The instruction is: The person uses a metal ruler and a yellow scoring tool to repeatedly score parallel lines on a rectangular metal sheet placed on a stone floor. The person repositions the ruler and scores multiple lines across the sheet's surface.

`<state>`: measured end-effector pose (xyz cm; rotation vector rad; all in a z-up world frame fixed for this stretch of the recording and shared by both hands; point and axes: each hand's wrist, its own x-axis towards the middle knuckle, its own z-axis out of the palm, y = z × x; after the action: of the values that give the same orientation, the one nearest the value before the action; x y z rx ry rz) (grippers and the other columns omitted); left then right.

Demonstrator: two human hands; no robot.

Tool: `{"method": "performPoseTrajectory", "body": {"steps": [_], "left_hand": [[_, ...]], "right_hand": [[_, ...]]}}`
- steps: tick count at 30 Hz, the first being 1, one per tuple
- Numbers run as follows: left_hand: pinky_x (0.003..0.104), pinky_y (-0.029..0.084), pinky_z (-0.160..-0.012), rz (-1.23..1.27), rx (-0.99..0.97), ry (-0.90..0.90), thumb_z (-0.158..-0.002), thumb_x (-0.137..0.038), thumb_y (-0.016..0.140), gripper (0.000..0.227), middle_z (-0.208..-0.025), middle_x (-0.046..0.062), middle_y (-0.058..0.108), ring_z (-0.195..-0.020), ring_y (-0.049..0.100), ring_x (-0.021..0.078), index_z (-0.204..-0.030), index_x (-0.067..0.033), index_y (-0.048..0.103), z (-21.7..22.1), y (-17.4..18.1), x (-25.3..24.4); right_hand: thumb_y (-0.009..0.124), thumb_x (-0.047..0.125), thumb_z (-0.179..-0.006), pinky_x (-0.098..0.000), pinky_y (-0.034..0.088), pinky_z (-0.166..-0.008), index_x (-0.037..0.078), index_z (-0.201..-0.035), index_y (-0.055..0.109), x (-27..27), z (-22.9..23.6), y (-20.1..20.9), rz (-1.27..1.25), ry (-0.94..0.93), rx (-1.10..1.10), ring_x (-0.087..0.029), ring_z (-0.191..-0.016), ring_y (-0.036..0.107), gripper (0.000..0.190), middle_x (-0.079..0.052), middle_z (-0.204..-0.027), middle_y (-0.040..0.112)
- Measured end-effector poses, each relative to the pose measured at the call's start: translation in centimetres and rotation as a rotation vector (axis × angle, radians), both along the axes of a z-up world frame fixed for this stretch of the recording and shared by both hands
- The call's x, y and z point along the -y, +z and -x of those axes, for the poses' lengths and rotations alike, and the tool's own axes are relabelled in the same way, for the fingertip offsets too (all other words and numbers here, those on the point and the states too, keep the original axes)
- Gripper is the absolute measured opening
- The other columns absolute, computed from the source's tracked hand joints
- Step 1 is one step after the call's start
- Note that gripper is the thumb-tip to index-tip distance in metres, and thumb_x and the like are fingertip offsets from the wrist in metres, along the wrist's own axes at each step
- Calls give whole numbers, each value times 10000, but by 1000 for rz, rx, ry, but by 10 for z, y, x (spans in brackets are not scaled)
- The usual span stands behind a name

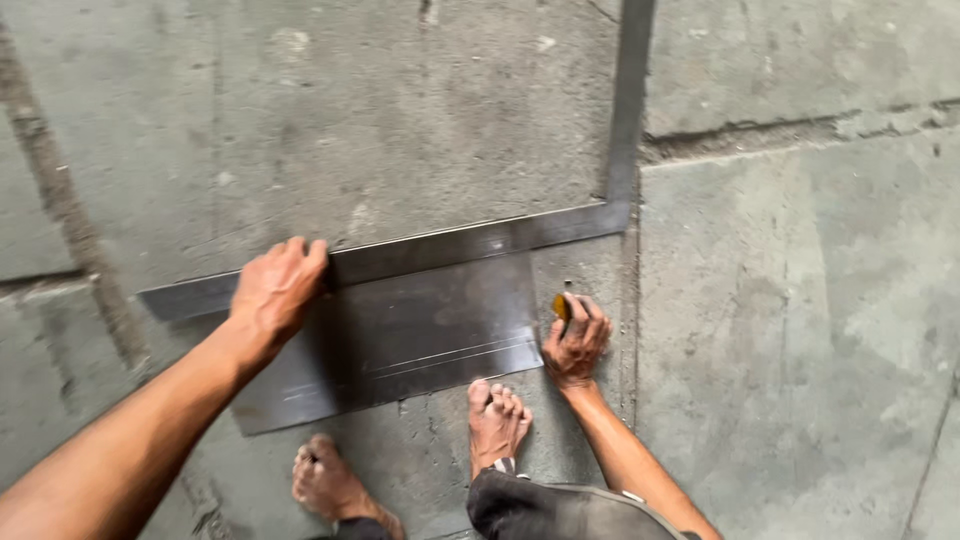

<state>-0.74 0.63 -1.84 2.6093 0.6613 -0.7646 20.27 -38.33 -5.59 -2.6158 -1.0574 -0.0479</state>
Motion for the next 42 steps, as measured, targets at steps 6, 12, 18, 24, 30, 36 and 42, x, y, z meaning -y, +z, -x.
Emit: {"method": "performPoseTrajectory", "body": {"steps": [6, 12, 18, 24, 30, 36, 42], "left_hand": [[459, 579, -741, -64, 38, -81, -924, -138, 687, 201, -986, 135, 648, -945, 688, 347, -1074, -93, 561, 13, -3, 3], [441, 600, -750, -74, -31, -38, -791, -351, 811, 481, -1035, 144, 658, -990, 698, 321, -1089, -57, 572, 0, 14, 9], [416, 612, -752, -117, -56, -62, -817, -372, 802, 489, -1063, 134, 667, -1018, 707, 292, -1124, -62, 581, 0, 13, 11], [424, 606, -752, -116, -70, -54, -842, -404, 781, 465, -1043, 118, 673, -1038, 703, 291, -1099, -72, 582, 0, 13, 12], [433, 604, -749, -108, -106, -51, -831, -430, 783, 495, -1035, 125, 673, -1041, 702, 295, -1097, -64, 583, -3, 17, 12], [413, 611, -753, -124, -105, -55, -830, -427, 781, 496, -1039, 119, 674, -1034, 708, 282, -1110, -67, 587, -4, 19, 13], [407, 617, -747, -133, -97, -57, -822, -432, 782, 499, -1036, 108, 677, -1019, 713, 278, -1113, -72, 591, -2, 13, 11]], "right_hand": [[600, -38, -880, -516, 451, -1007, 26, -1340, 588, 7, 3, 1, -107, -33, -43, -394, -1109, 587, 465, -196, -1199, 622], [497, -110, -986, -364, 637, -866, 21, -1348, 641, -26, -15, 25, -374, 83, -530, -277, -976, 746, 411, -165, -1170, 727], [738, 72, -854, -407, 580, -825, -10, -1216, 689, -64, -20, 23, -175, 138, -195, -337, -980, 649, 374, -224, -1106, 655], [815, 138, -908, -384, 593, -873, 7, -1174, 716, -77, -23, 22, -201, 129, -219, -300, -1003, 678, 312, -167, -1115, 671], [836, 147, -877, -393, 584, -825, 6, -1131, 731, -82, -24, 16, -165, 132, -217, -295, -952, 677, 309, -156, -1053, 667], [827, 147, -867, -413, 556, -850, 23, -1131, 743, -84, -20, 25, -144, 106, -185, -297, -954, 651, 304, -138, -1059, 659], [811, 177, -885, -433, 529, -827, 11, -1128, 742, -98, -32, 33, 75, 147, -245, -313, -911, 637, 302, -148, -1018, 656]]}}
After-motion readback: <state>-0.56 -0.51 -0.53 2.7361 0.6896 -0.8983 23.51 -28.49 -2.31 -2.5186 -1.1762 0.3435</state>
